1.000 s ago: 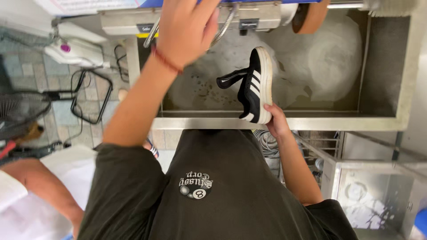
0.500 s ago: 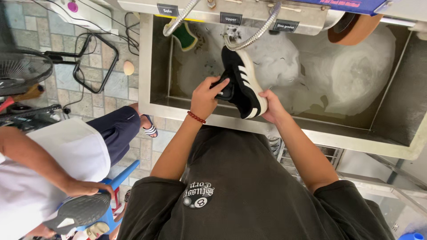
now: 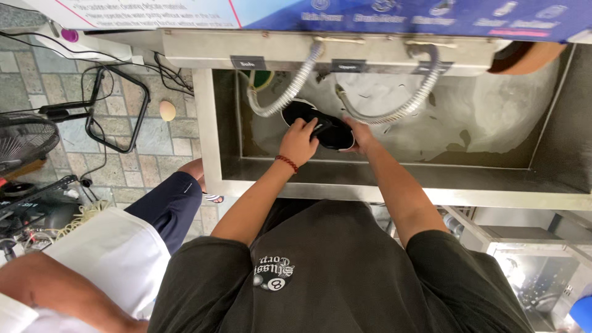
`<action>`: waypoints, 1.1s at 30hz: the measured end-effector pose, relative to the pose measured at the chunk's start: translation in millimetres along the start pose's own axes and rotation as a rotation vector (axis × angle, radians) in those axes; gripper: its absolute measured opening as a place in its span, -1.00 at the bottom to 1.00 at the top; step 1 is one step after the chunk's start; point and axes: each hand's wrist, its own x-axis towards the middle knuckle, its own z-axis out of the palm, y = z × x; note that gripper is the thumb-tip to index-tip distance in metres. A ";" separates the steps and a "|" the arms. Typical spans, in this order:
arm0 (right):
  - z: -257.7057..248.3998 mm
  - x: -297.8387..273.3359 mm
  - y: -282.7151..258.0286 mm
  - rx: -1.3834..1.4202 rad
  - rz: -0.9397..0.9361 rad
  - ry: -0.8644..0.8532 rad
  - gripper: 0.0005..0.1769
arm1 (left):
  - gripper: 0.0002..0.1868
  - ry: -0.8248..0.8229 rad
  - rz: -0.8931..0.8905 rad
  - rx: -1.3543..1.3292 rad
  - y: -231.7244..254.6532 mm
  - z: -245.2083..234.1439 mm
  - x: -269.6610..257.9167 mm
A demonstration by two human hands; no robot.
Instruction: The person cleans a shoe by applying a liquid from a bottle, scrubbing the sole and upper with a yellow sponge, and then rinsing it against a rotating brush in a specialized shoe-cleaning machine.
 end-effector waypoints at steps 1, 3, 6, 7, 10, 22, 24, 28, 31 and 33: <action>3.4 4.6 7.1 0.001 0.012 0.006 -0.40 | -0.40 -0.137 -0.007 0.031 -2.6 -1.6 6.9; 3.4 10.5 16.6 0.079 -0.085 -0.064 -0.40 | -0.40 -0.268 -0.013 0.097 -7.9 -4.1 18.6; 2.8 25.2 18.2 0.045 -0.088 0.117 -0.44 | -0.34 -0.379 0.032 0.112 -28.9 7.9 25.5; 2.5 27.4 20.2 0.045 -0.083 0.129 -0.44 | -0.29 -0.354 0.084 0.055 -37.9 19.0 27.3; 3.3 31.7 26.0 0.177 -0.190 0.246 -0.53 | -0.53 -0.175 0.244 0.162 -65.8 51.6 25.3; -103.3 -30.5 -3.9 -0.558 -0.313 0.435 -0.64 | -0.41 -0.310 -0.056 -0.159 -96.4 127.5 29.1; -96.5 -31.4 -5.5 -0.822 -0.328 0.468 -0.61 | -0.42 -0.325 -0.045 -0.130 -97.4 135.1 33.0; -85.7 -18.8 -8.5 -0.776 -0.169 0.612 -0.48 | -0.60 -0.624 -0.238 0.081 -102.2 132.8 46.1; -83.9 -9.6 -7.2 -0.720 -0.152 0.608 -0.50 | -0.53 -0.600 -0.332 -0.039 -99.3 132.6 50.4; -84.7 -9.1 -2.2 -0.651 -0.165 0.588 -0.52 | -0.43 -0.579 -0.422 -0.163 -97.1 135.2 46.9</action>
